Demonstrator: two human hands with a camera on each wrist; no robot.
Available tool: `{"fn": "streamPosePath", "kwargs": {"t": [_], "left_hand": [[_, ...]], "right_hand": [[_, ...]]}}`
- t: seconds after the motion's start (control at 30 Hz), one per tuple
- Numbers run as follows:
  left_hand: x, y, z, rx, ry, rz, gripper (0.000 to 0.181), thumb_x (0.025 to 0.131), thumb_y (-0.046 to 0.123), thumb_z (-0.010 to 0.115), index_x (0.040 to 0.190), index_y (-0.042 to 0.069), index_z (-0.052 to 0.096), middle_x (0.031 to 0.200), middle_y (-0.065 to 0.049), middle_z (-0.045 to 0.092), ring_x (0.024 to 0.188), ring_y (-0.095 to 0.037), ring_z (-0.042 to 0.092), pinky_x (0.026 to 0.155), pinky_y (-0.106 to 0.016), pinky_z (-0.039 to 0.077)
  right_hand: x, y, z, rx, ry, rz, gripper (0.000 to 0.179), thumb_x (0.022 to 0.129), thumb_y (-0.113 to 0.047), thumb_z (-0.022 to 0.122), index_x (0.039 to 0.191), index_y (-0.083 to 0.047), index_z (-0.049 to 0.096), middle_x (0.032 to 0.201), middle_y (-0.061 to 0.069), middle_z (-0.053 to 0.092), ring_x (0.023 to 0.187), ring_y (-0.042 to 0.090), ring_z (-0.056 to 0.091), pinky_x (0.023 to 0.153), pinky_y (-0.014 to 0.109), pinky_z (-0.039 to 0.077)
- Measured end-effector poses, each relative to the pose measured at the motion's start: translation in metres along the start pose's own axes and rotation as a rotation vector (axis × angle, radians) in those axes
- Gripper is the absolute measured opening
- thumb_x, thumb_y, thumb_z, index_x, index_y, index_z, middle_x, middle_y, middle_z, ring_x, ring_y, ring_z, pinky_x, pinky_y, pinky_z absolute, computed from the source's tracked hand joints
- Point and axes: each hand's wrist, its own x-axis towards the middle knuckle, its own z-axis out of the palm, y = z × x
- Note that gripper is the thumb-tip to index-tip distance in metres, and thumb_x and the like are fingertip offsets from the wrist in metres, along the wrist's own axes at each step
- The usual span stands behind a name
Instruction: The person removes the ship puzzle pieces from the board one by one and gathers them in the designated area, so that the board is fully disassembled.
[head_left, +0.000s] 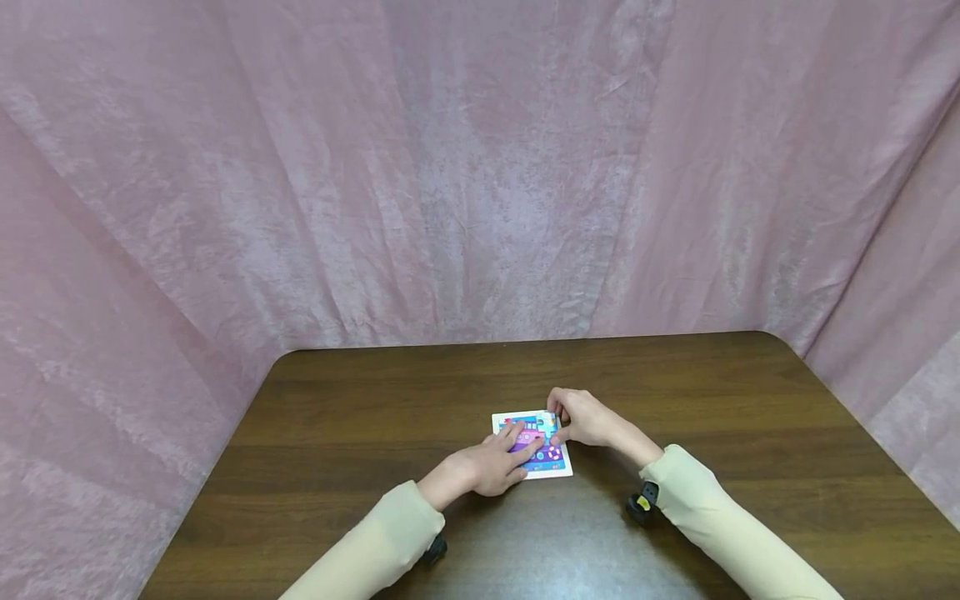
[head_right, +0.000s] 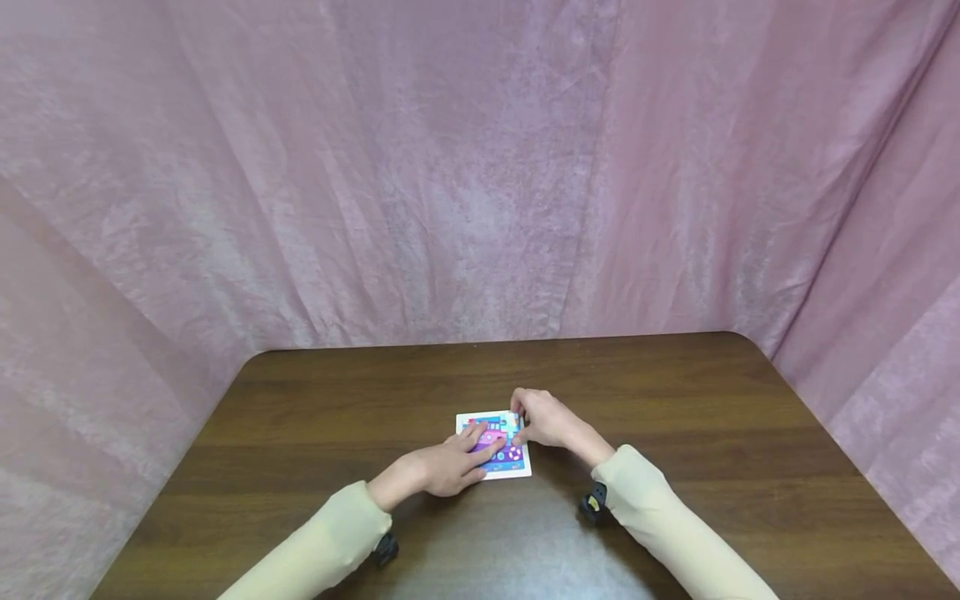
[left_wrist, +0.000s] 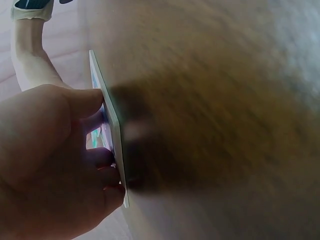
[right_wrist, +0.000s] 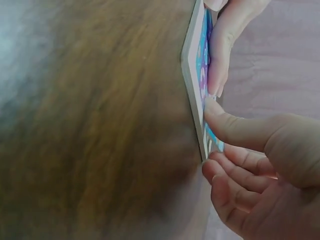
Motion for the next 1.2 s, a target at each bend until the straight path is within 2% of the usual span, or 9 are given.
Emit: {"fn": "streamPosePath", "kwargs": {"t": [0.17, 0.33, 0.47, 0.6, 0.73, 0.9, 1.2], "left_hand": [[0.002, 0.000, 0.001, -0.004, -0.009, 0.002, 0.056, 0.104, 0.036, 0.038, 0.155, 0.032, 0.017, 0.164, -0.011, 0.008, 0.151, -0.027, 0.009, 0.119, -0.042, 0.026], [0.002, 0.000, 0.002, 0.020, 0.002, 0.015, 0.055, 0.104, 0.035, 0.038, 0.155, 0.035, 0.017, 0.163, -0.013, 0.009, 0.151, -0.028, 0.010, 0.119, -0.043, 0.027], [0.002, 0.000, 0.003, 0.033, -0.004, 0.010, 0.055, 0.104, 0.036, 0.036, 0.155, 0.037, 0.016, 0.163, -0.013, 0.008, 0.152, -0.027, 0.009, 0.119, -0.043, 0.027], [0.002, -0.001, 0.005, 0.031, 0.002, 0.010, 0.054, 0.105, 0.035, 0.036, 0.155, 0.038, 0.016, 0.164, -0.011, 0.008, 0.152, -0.026, 0.008, 0.119, -0.042, 0.026], [0.002, -0.002, 0.006, 0.021, 0.012, 0.017, 0.053, 0.105, 0.035, 0.035, 0.155, 0.037, 0.016, 0.164, -0.011, 0.007, 0.152, -0.026, 0.008, 0.120, -0.042, 0.024], [0.002, -0.003, 0.007, 0.011, 0.017, 0.022, 0.053, 0.105, 0.035, 0.035, 0.155, 0.038, 0.016, 0.164, -0.011, 0.007, 0.152, -0.026, 0.008, 0.120, -0.042, 0.024], [0.003, -0.003, 0.008, 0.016, 0.017, 0.021, 0.053, 0.105, 0.036, 0.034, 0.155, 0.036, 0.015, 0.164, -0.012, 0.007, 0.152, -0.026, 0.009, 0.119, -0.043, 0.026]], "right_hand": [[-0.002, 0.005, 0.001, 0.053, 0.016, 0.002, 0.038, 0.068, -0.011, 0.087, 0.093, -0.003, 0.060, 0.081, 0.006, 0.064, 0.075, 0.016, 0.059, 0.066, 0.020, 0.046], [-0.002, 0.005, 0.003, 0.126, 0.066, 0.034, 0.020, 0.079, -0.006, 0.076, 0.093, -0.001, 0.063, 0.079, 0.006, 0.065, 0.072, 0.013, 0.060, 0.066, 0.022, 0.049], [-0.001, 0.005, 0.006, 0.301, 0.076, 0.160, 0.005, 0.088, -0.003, 0.066, 0.091, 0.000, 0.065, 0.077, 0.009, 0.066, 0.067, 0.011, 0.061, 0.060, 0.023, 0.053], [0.000, 0.005, 0.006, 0.523, 0.076, 0.300, 0.007, 0.090, -0.001, 0.062, 0.095, 0.005, 0.064, 0.081, 0.014, 0.067, 0.066, 0.012, 0.064, 0.062, 0.028, 0.058], [0.001, 0.006, 0.003, 0.648, 0.080, 0.377, 0.013, 0.092, -0.001, 0.060, 0.100, 0.008, 0.062, 0.084, 0.014, 0.067, 0.069, 0.013, 0.064, 0.067, 0.031, 0.059], [0.000, 0.009, -0.001, 0.689, 0.074, 0.435, 0.015, 0.093, -0.002, 0.058, 0.104, 0.008, 0.060, 0.086, 0.012, 0.066, 0.073, 0.015, 0.063, 0.068, 0.031, 0.059], [-0.002, 0.020, -0.005, 0.765, 0.087, 0.471, 0.020, 0.095, -0.003, 0.056, 0.109, 0.010, 0.056, 0.085, 0.008, 0.064, 0.074, 0.013, 0.059, 0.066, 0.028, 0.057]]}}
